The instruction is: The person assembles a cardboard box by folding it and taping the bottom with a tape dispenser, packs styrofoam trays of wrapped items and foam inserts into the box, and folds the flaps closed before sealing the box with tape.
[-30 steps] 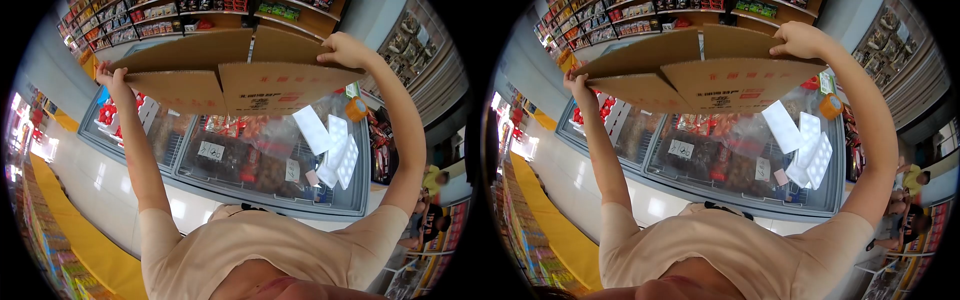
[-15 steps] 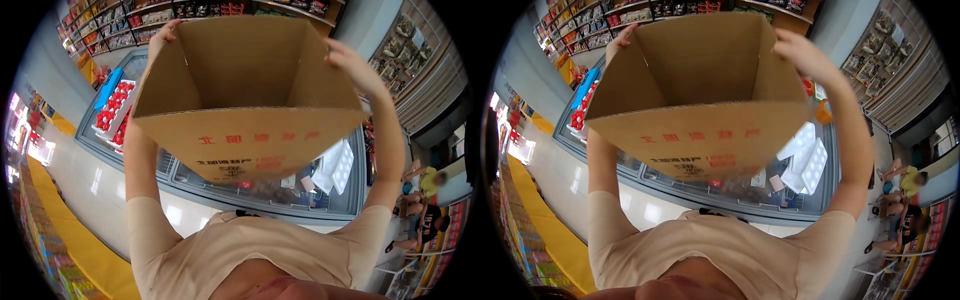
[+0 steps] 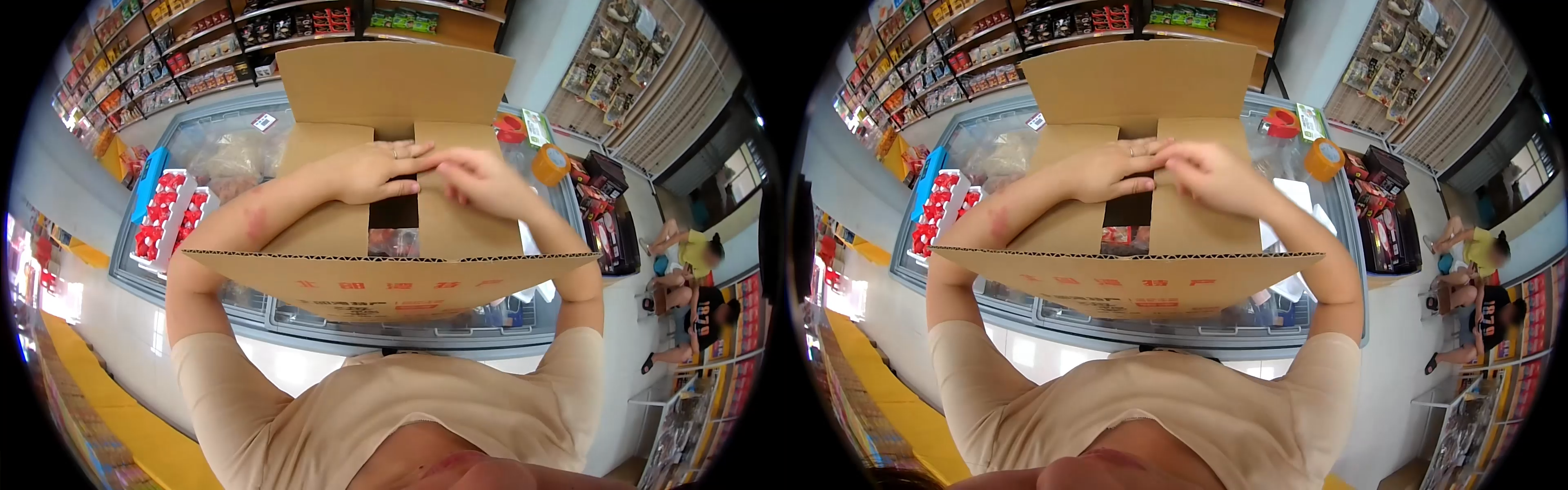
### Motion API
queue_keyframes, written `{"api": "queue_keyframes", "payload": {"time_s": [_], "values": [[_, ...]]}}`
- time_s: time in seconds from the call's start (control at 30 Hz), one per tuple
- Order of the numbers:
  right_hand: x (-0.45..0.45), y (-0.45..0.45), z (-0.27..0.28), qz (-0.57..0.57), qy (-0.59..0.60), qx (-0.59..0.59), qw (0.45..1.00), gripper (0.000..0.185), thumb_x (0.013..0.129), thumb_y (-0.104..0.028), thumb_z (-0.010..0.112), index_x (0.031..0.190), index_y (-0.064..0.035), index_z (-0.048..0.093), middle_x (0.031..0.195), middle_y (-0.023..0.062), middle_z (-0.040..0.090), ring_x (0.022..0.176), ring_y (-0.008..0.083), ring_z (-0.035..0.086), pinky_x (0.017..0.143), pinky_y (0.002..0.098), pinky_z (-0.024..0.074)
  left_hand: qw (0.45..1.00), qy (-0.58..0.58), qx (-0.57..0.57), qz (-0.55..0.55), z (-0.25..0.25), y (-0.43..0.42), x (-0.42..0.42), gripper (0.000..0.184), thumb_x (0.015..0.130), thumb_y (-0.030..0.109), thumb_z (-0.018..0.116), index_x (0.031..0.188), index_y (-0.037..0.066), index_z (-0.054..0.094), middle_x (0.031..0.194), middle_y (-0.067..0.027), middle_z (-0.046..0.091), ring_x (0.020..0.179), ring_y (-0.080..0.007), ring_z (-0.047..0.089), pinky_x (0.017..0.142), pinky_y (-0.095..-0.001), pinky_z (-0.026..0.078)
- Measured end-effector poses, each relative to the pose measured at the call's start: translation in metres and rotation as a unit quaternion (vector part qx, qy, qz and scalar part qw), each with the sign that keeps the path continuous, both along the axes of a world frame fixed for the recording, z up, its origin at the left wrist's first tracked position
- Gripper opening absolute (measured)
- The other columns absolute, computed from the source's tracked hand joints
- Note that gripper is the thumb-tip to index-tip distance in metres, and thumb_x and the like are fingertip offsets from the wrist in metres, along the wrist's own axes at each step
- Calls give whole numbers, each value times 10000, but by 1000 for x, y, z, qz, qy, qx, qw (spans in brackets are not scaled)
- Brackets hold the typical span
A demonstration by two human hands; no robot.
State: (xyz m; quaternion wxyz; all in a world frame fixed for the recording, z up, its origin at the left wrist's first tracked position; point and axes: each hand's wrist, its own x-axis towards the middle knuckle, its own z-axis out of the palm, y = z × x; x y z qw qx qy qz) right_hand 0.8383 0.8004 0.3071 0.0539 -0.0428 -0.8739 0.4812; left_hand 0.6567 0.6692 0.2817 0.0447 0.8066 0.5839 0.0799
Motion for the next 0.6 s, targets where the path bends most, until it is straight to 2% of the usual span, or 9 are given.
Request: {"api": "queue_keyframes", "payload": {"time_s": [0.07, 0.13, 0.17, 0.27, 0.33, 0.4, 0.47, 0.53, 0.6], "values": [[28, 11, 24, -76, 183, -2, 980, 305, 907, -275, 381, 973, -69, 596, 698, 8, 560, 634, 95, 529, 555, 237, 423, 998, -7, 39, 43, 7, -2, 5, 470, 893, 351, 390, 1313, 151, 324, 1379, -129, 253, 1264, -338, 229, 1025, -419, 210], [77, 2, 63, -122, 351, 2, 928, 319, 886, -333, 434, 973, -73, 597, 723, 23, 569, 648, 111, 536, 577, 240, 420, 998, 5, 45, 44, 6, -3, 6, 464, 896, 360, 377, 1316, 171, 323, 1379, -125, 256, 1263, -342, 230, 1029, -427, 196], [96, -7, 66, -75, 408, 99, 904, 307, 862, -338, 467, 980, -87, 599, 747, 38, 577, 666, 131, 540, 599, 250, 418, 997, 35, 43, 50, 5, -2, 7, 459, 895, 378, 369, 1310, 184, 334, 1378, -109, 265, 1269, -338, 217, 1027, -431, 192], [119, -62, 93, -30, 309, 563, 766, 316, 796, -333, 534, 1032, -129, 589, 861, 72, 596, 756, 192, 553, 678, 295, 413, 993, 96, 47, 56, 3, -3, 11, 452, 902, 369, 359, 1311, 177, 332, 1373, -101, 282, 1266, -329, 230, 1026, -423, 202], [94, -66, 82, -39, 273, 576, 769, 340, 790, -322, 535, 1072, -136, 571, 923, 70, 594, 794, 211, 555, 692, 313, 410, 989, 126, 49, 55, 2, -4, 8, 450, 908, 341, 355, 1318, 158, 319, 1369, -108, 290, 1258, -323, 254, 1025, -411, 216], [71, -47, 70, -30, 228, 544, 807, 383, 795, -302, 531, 1144, -143, 531, 1049, 74, 568, 913, 239, 538, 757, 340, 399, 966, -252, -51, 12, 2, -2, -14, 449, 910, 309, 365, 1300, 89, 336, 1330, -127, 348, 1236, -294, 306, 1021, -397, 241], [47, -20, 51, -4, 211, 494, 844, 397, 807, -291, 525, 1175, -144, 509, 1113, 79, 546, 995, 249, 521, 808, 349, 392, 792, -606, 29, 64, 41, -29, -31, 418, 904, 247, 373, 1252, 15, 372, 1264, -155, 415, 1189, -263, 378, 1015, -384, 266], [26, -1, 16, 24, 180, 414, 892, 376, 830, -216, 490, 1193, -116, 489, 1232, 115, 471, 1138, 277, 432, 930, 362, 325, 595, -782, 177, -56, 48, -54, -89, 366, 890, 207, 383, 1189, -1, 422, 1201, -175, 462, 1152, -264, 421, 1013, -388, 275], [17, 10, -12, 58, 159, 443, 880, 371, 841, -212, 482, 1198, -113, 480, 1243, 123, 456, 1159, 285, 406, 956, 362, 299, 579, -777, 200, -145, 56, -93, -86, 370, 886, 218, 377, 1180, 0, 424, 1169, -173, 489, 1136, -271, 436, 1013, -393, 277]]}}
